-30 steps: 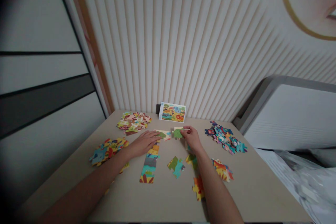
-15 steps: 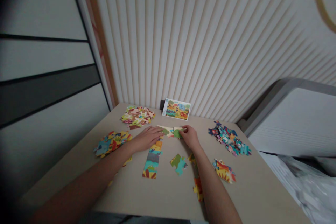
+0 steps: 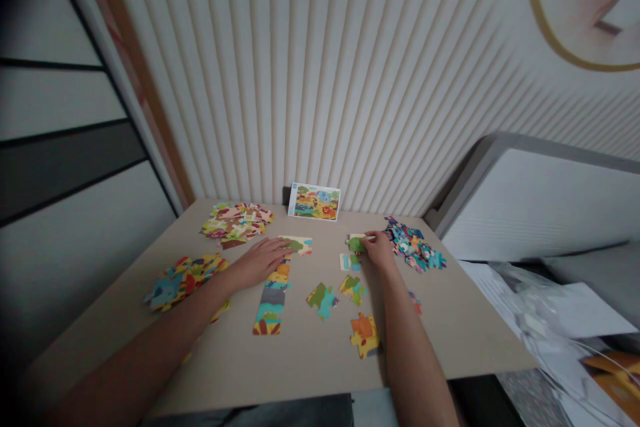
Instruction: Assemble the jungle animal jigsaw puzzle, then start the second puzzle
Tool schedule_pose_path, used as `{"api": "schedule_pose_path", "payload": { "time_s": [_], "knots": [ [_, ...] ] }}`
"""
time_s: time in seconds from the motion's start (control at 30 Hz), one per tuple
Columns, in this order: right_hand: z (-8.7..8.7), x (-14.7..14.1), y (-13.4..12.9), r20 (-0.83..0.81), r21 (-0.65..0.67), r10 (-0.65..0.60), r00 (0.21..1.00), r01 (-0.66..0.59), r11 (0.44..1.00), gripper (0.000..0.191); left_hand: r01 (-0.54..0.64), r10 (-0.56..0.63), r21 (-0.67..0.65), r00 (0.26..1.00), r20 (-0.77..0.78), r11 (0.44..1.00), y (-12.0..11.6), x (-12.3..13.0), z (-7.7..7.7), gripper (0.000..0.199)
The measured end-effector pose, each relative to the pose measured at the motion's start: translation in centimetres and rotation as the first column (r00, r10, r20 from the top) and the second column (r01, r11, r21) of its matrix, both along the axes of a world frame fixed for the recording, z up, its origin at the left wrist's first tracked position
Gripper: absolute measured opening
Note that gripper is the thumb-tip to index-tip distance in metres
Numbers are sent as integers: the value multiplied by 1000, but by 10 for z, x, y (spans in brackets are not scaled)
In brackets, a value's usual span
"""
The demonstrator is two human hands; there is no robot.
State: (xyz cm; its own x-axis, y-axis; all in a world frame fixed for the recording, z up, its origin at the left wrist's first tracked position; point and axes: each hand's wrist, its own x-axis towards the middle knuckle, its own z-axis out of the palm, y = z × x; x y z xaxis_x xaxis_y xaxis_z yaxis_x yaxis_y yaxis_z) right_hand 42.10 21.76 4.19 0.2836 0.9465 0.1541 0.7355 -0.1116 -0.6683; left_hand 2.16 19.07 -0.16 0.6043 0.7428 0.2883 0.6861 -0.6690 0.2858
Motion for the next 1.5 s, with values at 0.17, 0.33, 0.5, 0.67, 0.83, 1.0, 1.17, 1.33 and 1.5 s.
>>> {"api": "schedule_pose_path", "payload": {
  "time_s": [0.17,0.33,0.5,0.67,0.83,1.0,1.17,1.33,1.5],
  "knots": [
    [0,-19,-3,142,-19,-20,990,23,1000,34,15,-15,9,1000,-17,1000,2,-2,0,43],
    [31,-26,-18,233,-16,2,972,2,1000,29,18,-18,18,999,-34,1000,1,-3,0,44],
    [56,3,-74,283,34,5,959,-16,999,34,10,-8,45,999,-50,999,-1,-2,-1,46],
    [32,71,-153,300,59,-165,940,154,986,43,-10,20,114,996,-92,993,0,0,-2,45],
    [-1,100,-193,255,-39,-56,965,68,997,50,7,5,153,997,-76,988,2,-1,-6,45],
    [-14,84,-196,369,-41,62,927,-51,998,65,3,13,147,995,-104,989,4,-4,-9,43],
    [-13,76,-193,381,-89,148,913,-123,988,67,-1,15,149,995,-96,989,4,-4,-9,43],
    [-7,78,-194,410,-29,154,899,-156,987,61,12,7,162,993,-114,987,3,-4,-7,44],
    [-11,109,-198,409,115,-150,900,112,987,59,7,15,162,992,-129,987,2,-4,-5,44]
  ]
}}
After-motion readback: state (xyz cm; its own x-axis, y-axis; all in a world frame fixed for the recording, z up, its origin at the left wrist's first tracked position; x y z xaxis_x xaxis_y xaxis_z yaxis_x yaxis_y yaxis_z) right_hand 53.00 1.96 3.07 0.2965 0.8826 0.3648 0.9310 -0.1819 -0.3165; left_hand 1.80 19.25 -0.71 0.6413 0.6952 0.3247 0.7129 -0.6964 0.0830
